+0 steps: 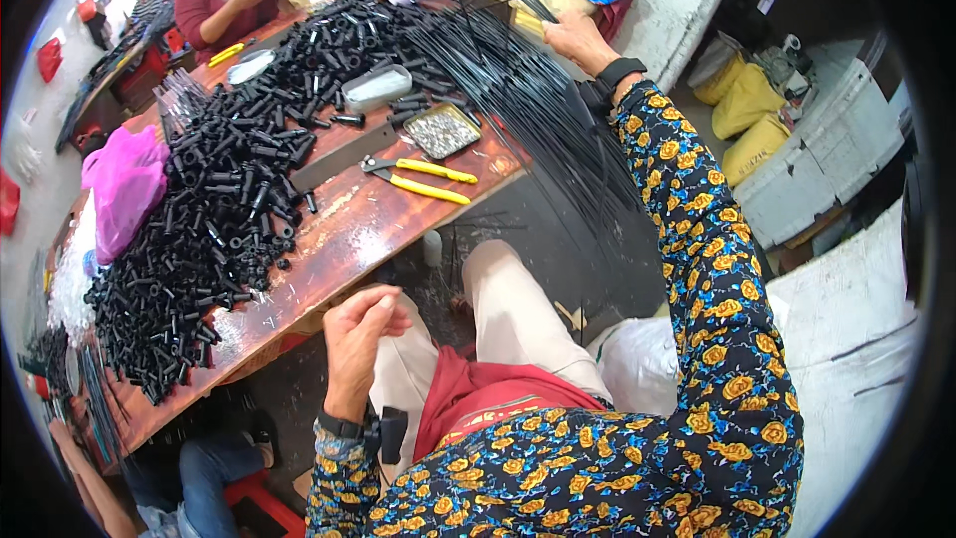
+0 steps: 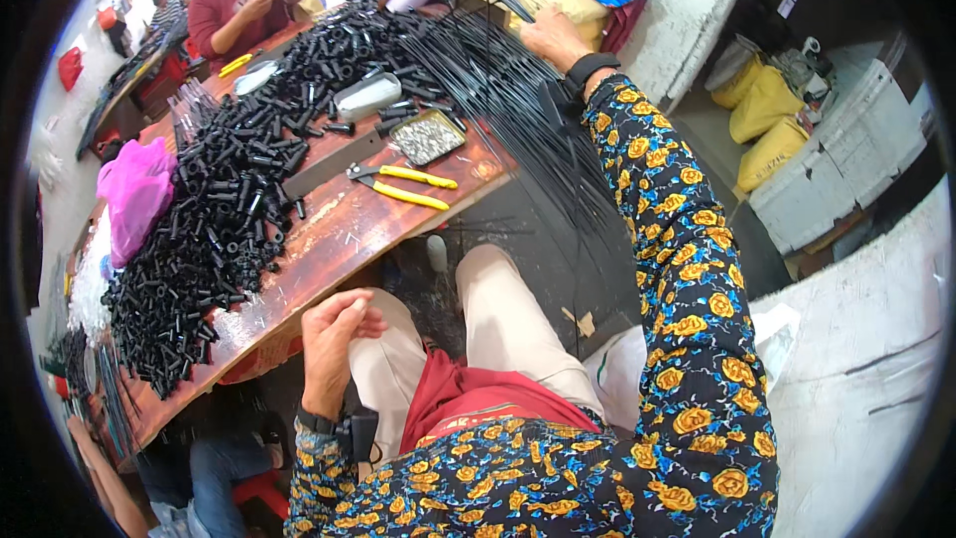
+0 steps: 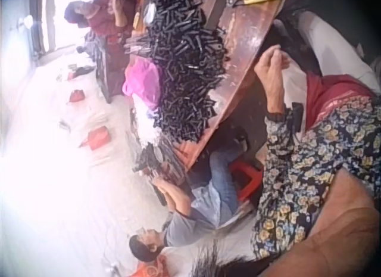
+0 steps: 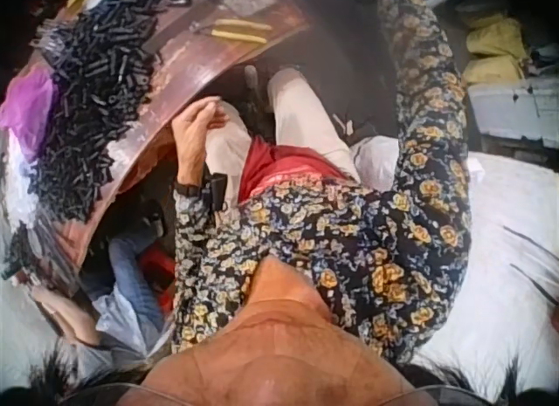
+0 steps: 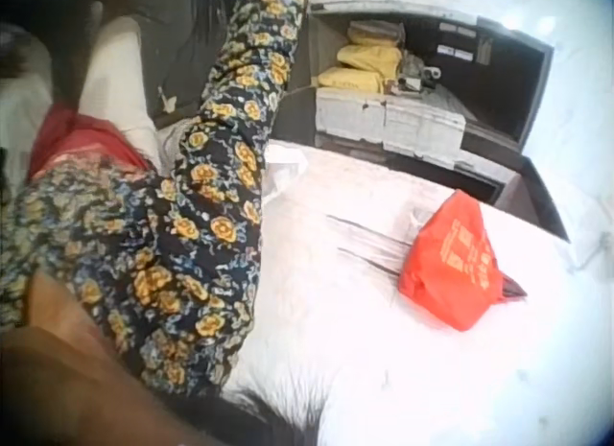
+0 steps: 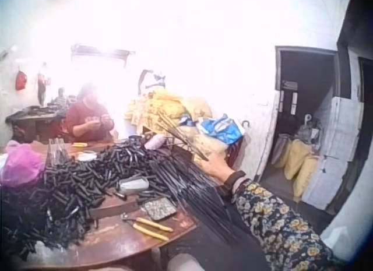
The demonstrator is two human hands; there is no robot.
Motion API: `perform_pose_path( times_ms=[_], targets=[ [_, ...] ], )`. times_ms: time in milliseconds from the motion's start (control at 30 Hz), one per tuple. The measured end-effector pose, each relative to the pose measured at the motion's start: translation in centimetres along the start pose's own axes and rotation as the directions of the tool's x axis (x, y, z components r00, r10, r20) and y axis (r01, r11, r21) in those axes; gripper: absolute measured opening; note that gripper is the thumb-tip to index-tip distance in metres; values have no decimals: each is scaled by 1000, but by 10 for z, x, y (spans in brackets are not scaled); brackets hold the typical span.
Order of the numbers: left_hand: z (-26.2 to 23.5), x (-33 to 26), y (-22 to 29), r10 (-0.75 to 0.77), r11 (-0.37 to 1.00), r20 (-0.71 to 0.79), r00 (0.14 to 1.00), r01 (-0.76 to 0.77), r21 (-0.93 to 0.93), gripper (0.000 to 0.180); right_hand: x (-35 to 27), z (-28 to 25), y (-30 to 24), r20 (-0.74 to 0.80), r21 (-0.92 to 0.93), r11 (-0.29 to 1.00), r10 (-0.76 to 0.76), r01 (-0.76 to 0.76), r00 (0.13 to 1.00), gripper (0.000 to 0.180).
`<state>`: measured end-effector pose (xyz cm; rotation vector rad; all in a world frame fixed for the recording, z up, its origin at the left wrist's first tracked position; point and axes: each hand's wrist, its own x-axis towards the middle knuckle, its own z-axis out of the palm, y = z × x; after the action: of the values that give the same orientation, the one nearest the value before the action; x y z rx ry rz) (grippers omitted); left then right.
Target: Assembling umbrella rib components using pliers in a factory workshop environment.
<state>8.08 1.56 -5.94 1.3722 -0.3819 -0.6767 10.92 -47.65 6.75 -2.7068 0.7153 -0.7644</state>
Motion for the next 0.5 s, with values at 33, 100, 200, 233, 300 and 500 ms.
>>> perform_pose_path(
  times_ms=[33,100,200,233,300,500],
  targets=[
    [10,9,-1,-30,999,61,998,28,21,25,4,6,16,7,-10,1000,27,-27,1000,30],
    [38,30,-8,-78,996,225,971,66,59,29,6,-2,67,-162,-3,967,-254,257,954,24],
    [58,52,-15,-169,985,303,938,148,90,33,-16,-47,15,-114,-217,809,-576,546,809,21],
    [66,61,-24,-196,980,336,921,177,86,33,-42,-63,-22,-27,231,958,-170,172,985,19],
    [91,69,-29,-233,972,387,892,208,106,32,-49,-79,-24,-10,453,874,200,-174,980,24],
    [172,76,-70,-343,934,478,809,350,77,59,-67,-155,39,-34,776,630,-26,43,999,20]
  ],
)
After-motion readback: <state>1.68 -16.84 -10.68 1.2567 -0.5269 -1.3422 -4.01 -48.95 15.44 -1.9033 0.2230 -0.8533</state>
